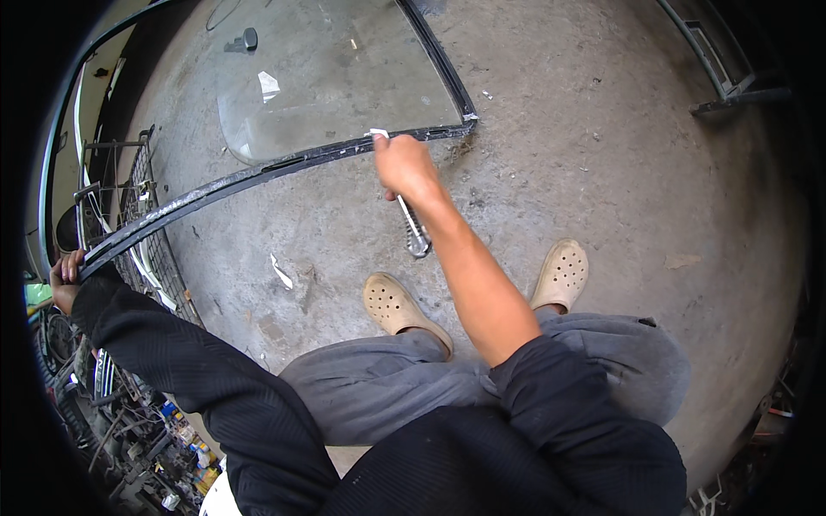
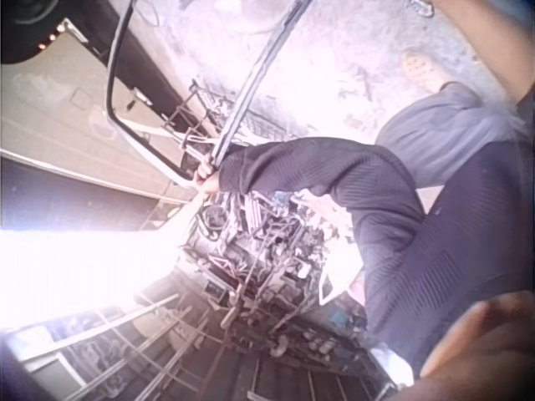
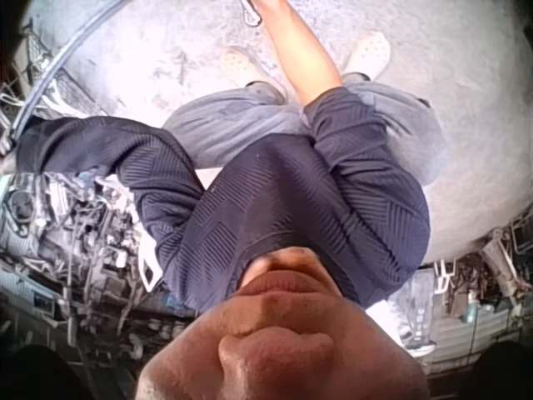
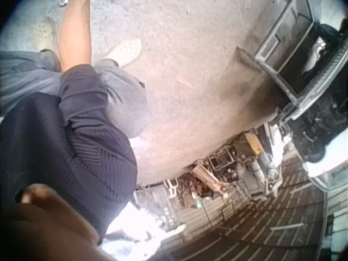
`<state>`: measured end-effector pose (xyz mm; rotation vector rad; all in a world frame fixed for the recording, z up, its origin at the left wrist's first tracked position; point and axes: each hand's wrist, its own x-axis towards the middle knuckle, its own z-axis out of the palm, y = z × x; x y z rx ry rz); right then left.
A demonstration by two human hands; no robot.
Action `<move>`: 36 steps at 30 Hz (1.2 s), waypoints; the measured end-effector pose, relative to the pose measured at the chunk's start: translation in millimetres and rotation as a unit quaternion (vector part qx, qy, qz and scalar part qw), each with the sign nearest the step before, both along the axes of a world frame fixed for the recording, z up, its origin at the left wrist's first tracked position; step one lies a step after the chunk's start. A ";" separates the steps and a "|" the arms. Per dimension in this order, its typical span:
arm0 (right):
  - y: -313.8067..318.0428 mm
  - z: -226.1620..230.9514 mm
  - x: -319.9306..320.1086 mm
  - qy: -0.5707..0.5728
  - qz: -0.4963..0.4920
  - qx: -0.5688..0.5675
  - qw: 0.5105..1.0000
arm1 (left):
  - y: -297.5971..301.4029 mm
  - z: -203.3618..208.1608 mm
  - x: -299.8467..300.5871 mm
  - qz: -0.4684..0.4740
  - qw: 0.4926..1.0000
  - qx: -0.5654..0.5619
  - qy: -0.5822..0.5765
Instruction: The person scrapes old sealant from the perimeter of a car windshield using a metal scraper. They work along the edges of the glass, removing residue and debris from the frame.
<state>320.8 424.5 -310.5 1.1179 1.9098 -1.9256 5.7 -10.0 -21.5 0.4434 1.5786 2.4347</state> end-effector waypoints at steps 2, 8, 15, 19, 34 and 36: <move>-19.3 9.7 -4.9 0.027 0.015 0.032 0.999 | -6.6 1.3 -4.1 -0.022 1.000 0.002 0.002; -14.1 -13.8 -1.6 0.007 -0.049 0.096 0.994 | -11.9 3.0 -8.1 0.040 0.995 -0.061 0.062; -9.6 -34.1 6.3 0.032 -0.075 0.061 0.995 | 11.6 1.9 1.8 0.104 0.993 -0.043 0.018; -24.0 -18.1 0.7 0.068 -0.070 0.050 0.994 | -12.6 11.1 -6.9 -0.035 0.999 -0.012 -0.001; -32.7 -11.0 -4.9 0.065 -0.045 0.060 0.995 | -4.9 18.9 -1.1 0.006 0.999 -0.032 0.017; -40.6 18.0 -3.1 0.063 -0.012 0.050 0.997 | 20.4 -2.5 9.4 0.106 0.994 -0.027 0.029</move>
